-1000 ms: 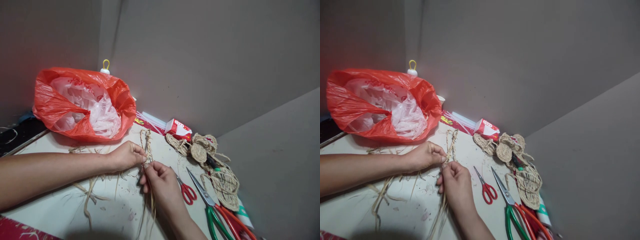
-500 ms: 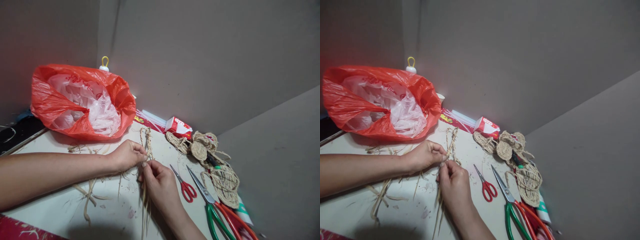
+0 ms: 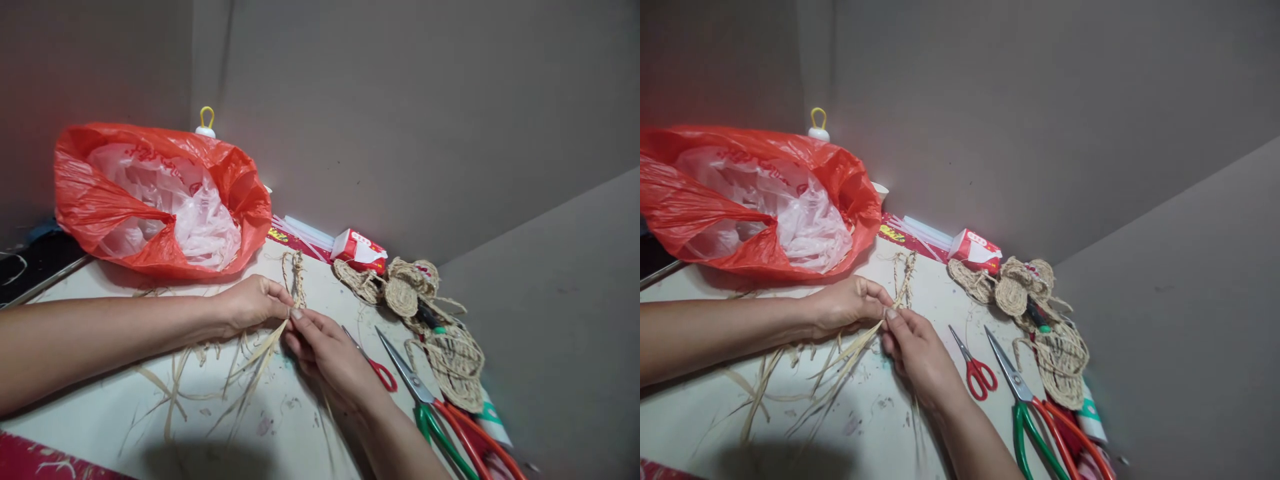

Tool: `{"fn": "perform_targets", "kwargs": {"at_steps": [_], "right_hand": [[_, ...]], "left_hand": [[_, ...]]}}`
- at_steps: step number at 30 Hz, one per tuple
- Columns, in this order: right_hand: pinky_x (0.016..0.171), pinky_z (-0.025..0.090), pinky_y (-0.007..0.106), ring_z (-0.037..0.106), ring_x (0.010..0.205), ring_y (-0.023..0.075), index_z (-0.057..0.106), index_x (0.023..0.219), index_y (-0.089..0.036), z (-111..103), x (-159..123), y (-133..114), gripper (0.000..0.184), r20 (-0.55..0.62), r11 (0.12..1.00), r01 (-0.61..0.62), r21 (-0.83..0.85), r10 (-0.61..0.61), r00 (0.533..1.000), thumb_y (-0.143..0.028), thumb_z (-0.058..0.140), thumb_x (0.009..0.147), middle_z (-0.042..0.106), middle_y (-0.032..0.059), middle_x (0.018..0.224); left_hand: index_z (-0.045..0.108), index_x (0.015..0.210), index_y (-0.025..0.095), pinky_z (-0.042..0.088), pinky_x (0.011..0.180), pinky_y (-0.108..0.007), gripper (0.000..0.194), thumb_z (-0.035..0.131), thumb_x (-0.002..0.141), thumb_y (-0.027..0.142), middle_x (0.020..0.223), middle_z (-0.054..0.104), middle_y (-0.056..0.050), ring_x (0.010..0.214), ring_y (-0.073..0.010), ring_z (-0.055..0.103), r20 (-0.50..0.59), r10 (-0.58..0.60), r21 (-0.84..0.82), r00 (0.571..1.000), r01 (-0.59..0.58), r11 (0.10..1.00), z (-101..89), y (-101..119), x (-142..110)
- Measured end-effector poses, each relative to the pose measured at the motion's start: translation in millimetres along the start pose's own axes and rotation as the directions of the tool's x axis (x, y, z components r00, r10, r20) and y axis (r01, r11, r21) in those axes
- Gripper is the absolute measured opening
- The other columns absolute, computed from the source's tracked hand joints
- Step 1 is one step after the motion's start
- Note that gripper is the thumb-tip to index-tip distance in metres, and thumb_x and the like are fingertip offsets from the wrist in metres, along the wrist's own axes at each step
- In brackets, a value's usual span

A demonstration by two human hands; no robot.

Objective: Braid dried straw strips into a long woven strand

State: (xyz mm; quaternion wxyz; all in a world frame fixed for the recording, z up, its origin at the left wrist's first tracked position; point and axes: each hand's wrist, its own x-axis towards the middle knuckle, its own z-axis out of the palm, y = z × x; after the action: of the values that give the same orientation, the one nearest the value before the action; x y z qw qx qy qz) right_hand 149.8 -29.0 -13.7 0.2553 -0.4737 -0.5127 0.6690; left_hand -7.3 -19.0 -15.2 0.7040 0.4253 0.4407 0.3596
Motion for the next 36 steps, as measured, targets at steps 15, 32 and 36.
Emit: {"fn": "perform_targets", "kwargs": {"at_steps": [15, 32, 36], "right_hand": [[0.033, 0.008, 0.016, 0.011, 0.037, 0.0014, 0.05, 0.063, -0.016, -4, 5, 3, 0.036, 0.065, 0.942, -0.125, 0.311, 0.11, 0.992, -0.045, 0.072, 0.068, 0.027, -0.0123, 0.042], [0.034, 0.012, 0.019, 0.016, 0.034, 0.0035, 0.052, 0.053, -0.017, 4, 1, 8, 0.022, -0.176, 0.991, -0.028, 0.134, 0.052, 0.983, -0.029, 0.057, 0.07, 0.026, -0.0109, 0.036], [0.034, 0.01, 0.02, 0.016, 0.033, 0.0035, 0.053, 0.053, -0.017, 7, 2, 11, 0.018, -0.218, 0.996, -0.056, 0.072, 0.07, 0.973, -0.028, 0.056, 0.067, 0.026, -0.0108, 0.035]], "left_hand": [[0.067, 0.08, 0.011, 0.046, 0.07, -0.024, 0.014, 0.056, 0.075, 0.019, 0.076, 0.069, -0.005, 0.07, -0.0125, 0.06, 0.032, 0.197, 0.21, 0.98, -0.199, 0.957, 2.5, 0, 2], [0.068, 0.072, 0.016, 0.038, 0.06, -0.019, 0.027, 0.044, 0.077, 0.007, 0.067, 0.065, 0.001, 0.062, -0.0109, 0.056, 0.323, 0.246, 0.692, 0.914, -0.405, 0.597, -3.5, 18, -4], [0.066, 0.06, 0.017, 0.033, 0.051, -0.02, 0.024, 0.048, 0.071, 0.006, 0.055, 0.06, 0.001, 0.05, -0.0103, 0.049, 0.283, 0.236, 0.757, 0.93, -0.368, 0.541, -1.4, 25, -7]]}}
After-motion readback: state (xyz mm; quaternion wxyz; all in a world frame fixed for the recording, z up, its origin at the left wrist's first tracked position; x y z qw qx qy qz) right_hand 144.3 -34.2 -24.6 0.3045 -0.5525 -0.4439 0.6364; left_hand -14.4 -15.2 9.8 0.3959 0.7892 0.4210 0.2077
